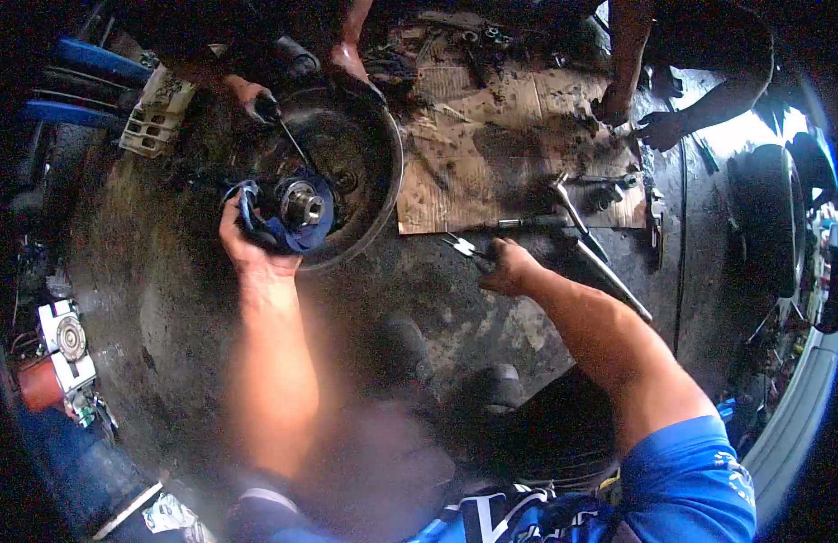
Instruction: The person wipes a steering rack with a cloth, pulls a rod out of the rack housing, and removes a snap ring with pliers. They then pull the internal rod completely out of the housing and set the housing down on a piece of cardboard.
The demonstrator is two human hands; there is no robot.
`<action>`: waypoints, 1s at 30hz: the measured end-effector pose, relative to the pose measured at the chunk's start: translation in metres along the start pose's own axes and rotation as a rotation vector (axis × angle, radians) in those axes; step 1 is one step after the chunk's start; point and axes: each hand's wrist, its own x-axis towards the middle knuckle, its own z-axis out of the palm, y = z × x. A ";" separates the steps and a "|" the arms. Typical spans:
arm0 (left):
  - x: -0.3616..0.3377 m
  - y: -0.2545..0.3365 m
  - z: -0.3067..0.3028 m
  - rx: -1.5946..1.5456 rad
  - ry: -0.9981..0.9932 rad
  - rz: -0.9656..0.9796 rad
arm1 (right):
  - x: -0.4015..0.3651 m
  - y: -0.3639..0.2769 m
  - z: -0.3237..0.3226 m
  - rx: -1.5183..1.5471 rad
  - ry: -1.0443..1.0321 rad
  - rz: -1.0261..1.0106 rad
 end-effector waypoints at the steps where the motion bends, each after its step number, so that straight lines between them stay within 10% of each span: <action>1: 0.000 0.000 0.003 0.011 0.034 0.008 | -0.003 -0.003 -0.001 0.135 0.056 -0.254; 3: 0.006 -0.002 0.000 0.016 0.034 0.012 | -0.009 -0.048 -0.002 0.719 -0.085 -0.240; 10: 0.010 -0.004 0.001 0.013 -0.068 0.022 | -0.026 -0.180 -0.004 0.792 0.229 -0.552; 24: 0.010 -0.003 -0.011 0.003 0.026 0.043 | -0.043 -0.252 0.013 1.313 0.092 -0.480; 25: 0.010 -0.002 -0.014 0.011 0.025 0.037 | -0.025 -0.252 0.027 0.873 0.459 -0.707; 30: 0.006 -0.001 -0.019 -0.039 -0.055 -0.020 | -0.035 -0.251 0.017 1.039 0.231 -0.632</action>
